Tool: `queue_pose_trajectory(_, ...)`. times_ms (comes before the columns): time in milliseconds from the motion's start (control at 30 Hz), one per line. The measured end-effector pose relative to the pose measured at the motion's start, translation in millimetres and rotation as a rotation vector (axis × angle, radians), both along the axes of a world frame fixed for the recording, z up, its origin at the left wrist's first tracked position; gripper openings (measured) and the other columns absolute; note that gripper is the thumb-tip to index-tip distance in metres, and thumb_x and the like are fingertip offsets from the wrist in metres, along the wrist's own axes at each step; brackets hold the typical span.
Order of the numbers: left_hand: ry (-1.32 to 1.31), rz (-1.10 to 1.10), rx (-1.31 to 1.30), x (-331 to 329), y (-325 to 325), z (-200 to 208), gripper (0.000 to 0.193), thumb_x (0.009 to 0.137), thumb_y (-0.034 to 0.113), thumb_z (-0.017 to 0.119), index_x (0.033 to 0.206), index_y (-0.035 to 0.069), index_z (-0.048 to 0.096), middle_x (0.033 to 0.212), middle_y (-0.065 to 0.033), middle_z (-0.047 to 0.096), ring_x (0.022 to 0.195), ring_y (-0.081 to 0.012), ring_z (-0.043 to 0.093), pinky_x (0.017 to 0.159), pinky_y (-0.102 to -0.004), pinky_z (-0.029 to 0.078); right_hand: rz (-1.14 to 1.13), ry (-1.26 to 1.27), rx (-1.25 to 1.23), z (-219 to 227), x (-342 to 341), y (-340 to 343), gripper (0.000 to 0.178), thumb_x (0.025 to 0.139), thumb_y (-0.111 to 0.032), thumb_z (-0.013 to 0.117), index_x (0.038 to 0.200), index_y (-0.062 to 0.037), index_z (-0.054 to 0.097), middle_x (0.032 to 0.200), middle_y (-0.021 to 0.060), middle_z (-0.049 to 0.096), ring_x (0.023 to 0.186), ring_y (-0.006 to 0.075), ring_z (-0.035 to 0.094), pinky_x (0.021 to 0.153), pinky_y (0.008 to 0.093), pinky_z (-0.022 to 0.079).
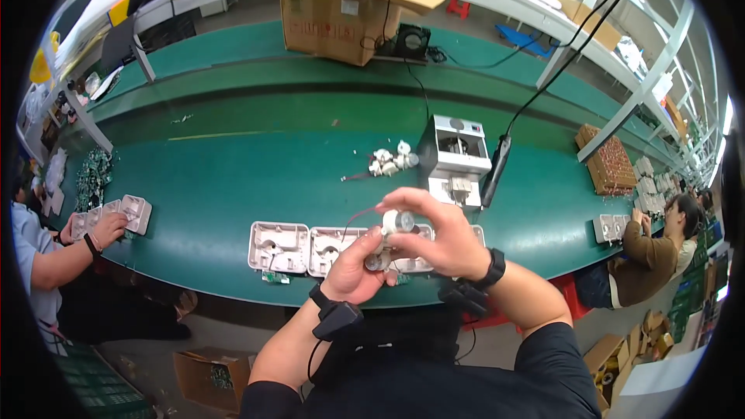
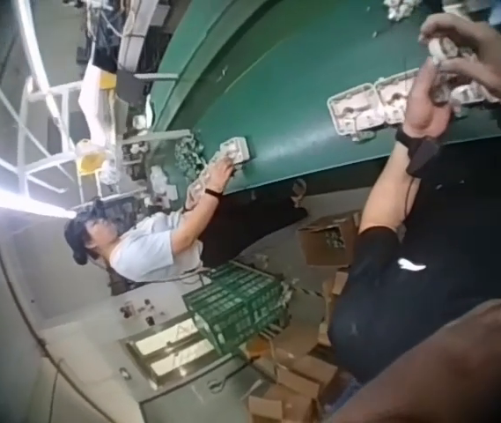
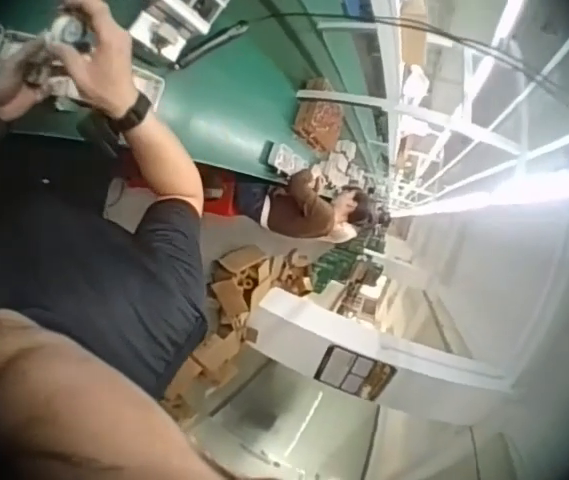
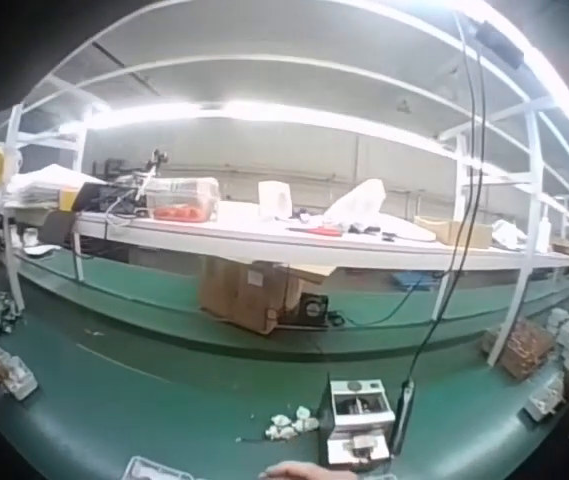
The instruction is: The person picks up motors and fits them into plastic housings by hand before securing them with a power screwdriver. This process is repeated for several units, after which the person gathers more motors to continue the assembly.
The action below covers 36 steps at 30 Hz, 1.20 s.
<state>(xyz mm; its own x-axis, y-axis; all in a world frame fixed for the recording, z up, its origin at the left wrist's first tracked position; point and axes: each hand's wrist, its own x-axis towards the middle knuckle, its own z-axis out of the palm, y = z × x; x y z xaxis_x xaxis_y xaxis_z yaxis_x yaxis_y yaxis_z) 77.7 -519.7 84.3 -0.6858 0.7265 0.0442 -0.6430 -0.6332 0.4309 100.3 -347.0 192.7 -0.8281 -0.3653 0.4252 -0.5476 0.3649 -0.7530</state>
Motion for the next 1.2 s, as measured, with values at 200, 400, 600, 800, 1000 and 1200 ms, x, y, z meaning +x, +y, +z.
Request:
queue_pose_trajectory(200, 0.142, -0.114, 0.052, 7, 2, -38, 0.045, 0.103, 0.031, 0.056, 0.141, 0.007, 0.049, 0.126, -0.0085, 0.062, 0.098, -0.0141, 0.066, 0.056, -0.0312, 0.055, -0.086, -0.051, -0.003, -34, 31, 13, 0.046, 0.083, -0.002, 0.078, 0.125, -0.0013, 0.062, 0.120, 0.0127, 0.068, 0.109, 0.0232, 0.067, 0.090, 0.0340, 0.055)
queue_pose_trajectory(400, 0.019, -0.259, -0.020, 24, 12, -37, 0.045, 0.103, 0.033, 0.056, 0.136, 0.004, 0.051, 0.117, -0.0090, 0.063, 0.094, -0.0150, 0.066, 0.052, -0.0283, 0.052, -0.067, 0.130, -0.025, -59, 47, 33, 0.045, 0.078, -0.005, 0.084, 0.120, -0.0016, 0.066, 0.115, 0.0133, 0.070, 0.096, 0.0241, 0.069, 0.079, 0.0346, 0.058)
queue_pose_trajectory(600, -0.214, -0.461, 0.228, 45, 28, -54, 0.044, 0.103, 0.036, 0.053, 0.130, 0.001, 0.054, 0.115, -0.0095, 0.063, 0.084, -0.0155, 0.061, 0.048, -0.0227, 0.047, -0.108, 0.503, 0.122, -70, 66, 46, 0.039, 0.074, -0.004, 0.086, 0.110, 0.0000, 0.069, 0.103, 0.0131, 0.073, 0.091, 0.0248, 0.069, 0.073, 0.0335, 0.059)
queue_pose_trajectory(800, -0.120, -0.554, -0.029, 58, 29, -52, 0.048, 0.102, 0.038, 0.052, 0.130, -0.001, 0.055, 0.108, -0.0172, 0.062, 0.074, -0.0161, 0.057, 0.042, -0.0221, 0.047, -0.154, 0.582, 0.262, -73, 101, 66, 0.035, 0.070, -0.001, 0.086, 0.101, 0.0004, 0.070, 0.097, 0.0115, 0.073, 0.089, 0.0261, 0.069, 0.074, 0.0366, 0.059)
queue_pose_trajectory(1000, -0.102, -0.466, -0.204, 58, 30, -51, 0.053, 0.101, 0.031, 0.052, 0.142, -0.002, 0.050, 0.131, -0.0274, 0.057, 0.084, -0.0244, 0.065, 0.044, -0.0231, 0.051, -0.586, 0.312, 0.360, -78, 75, 100, 0.032, 0.072, -0.002, 0.083, 0.101, -0.0013, 0.070, 0.093, 0.0113, 0.071, 0.087, 0.0291, 0.068, 0.073, 0.0381, 0.057)
queue_pose_trajectory(1200, -0.127, -0.434, -0.109, 61, 13, -58, 0.053, 0.098, 0.024, 0.052, 0.144, -0.002, 0.047, 0.140, -0.0316, 0.051, 0.094, -0.0310, 0.068, 0.046, -0.0254, 0.055, -0.437, 0.222, 0.496, -117, 50, 118, 0.033, 0.076, -0.005, 0.081, 0.107, -0.0023, 0.067, 0.093, 0.0122, 0.069, 0.089, 0.0318, 0.066, 0.074, 0.0384, 0.055)
